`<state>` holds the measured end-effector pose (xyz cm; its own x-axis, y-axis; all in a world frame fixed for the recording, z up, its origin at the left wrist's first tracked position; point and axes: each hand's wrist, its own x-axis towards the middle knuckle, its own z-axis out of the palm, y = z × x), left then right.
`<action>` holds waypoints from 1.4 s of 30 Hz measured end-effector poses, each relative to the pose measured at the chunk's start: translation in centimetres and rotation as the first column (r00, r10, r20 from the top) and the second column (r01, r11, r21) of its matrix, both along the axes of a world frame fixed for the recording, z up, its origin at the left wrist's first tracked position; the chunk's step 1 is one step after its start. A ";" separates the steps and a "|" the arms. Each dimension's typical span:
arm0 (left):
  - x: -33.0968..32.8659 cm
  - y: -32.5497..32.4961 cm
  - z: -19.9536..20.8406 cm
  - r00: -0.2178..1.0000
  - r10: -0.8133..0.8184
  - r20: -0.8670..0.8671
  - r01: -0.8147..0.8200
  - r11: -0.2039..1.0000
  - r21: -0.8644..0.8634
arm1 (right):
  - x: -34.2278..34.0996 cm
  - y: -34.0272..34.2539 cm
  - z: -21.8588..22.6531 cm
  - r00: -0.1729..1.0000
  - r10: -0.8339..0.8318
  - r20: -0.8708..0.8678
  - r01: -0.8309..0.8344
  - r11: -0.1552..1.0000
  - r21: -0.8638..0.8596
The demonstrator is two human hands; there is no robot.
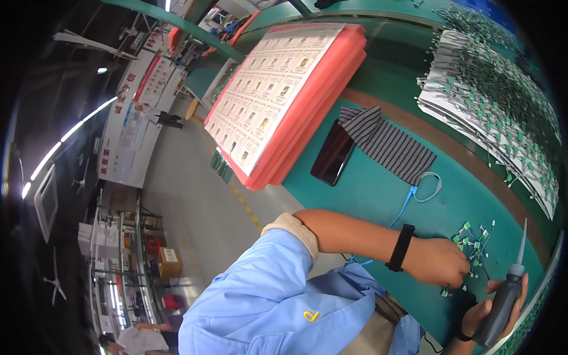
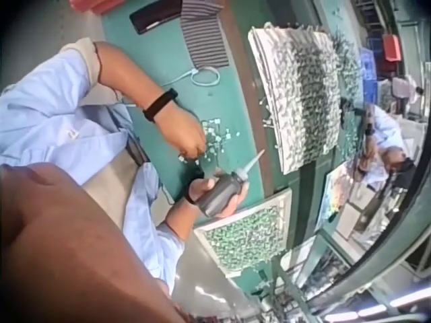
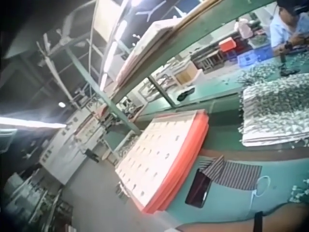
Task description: The person picks up a wire assembly, applies liquid from a squeeze bottle to the connector, and sets it down. They then pick up a cloth to wipe the tip of the bottle before repeating the process.
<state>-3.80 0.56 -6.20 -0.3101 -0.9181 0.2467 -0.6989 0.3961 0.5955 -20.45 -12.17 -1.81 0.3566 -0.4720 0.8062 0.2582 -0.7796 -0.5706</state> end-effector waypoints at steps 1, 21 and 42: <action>0.0 -0.1 0.0 1.000 0.007 0.002 -0.007 0.998 -0.062 | 0.1 -0.1 0.1 1.000 0.003 0.001 -0.003 1.000 0.009; 2.7 0.3 5.2 0.560 0.247 -0.791 0.062 0.939 0.337 | 1.2 0.7 0.0 0.971 0.234 -0.051 -0.230 0.971 0.060; 3.5 -0.4 4.7 0.212 0.541 -0.814 0.494 0.659 0.567 | 1.7 -1.1 0.8 0.892 0.445 -0.083 -0.418 0.880 0.225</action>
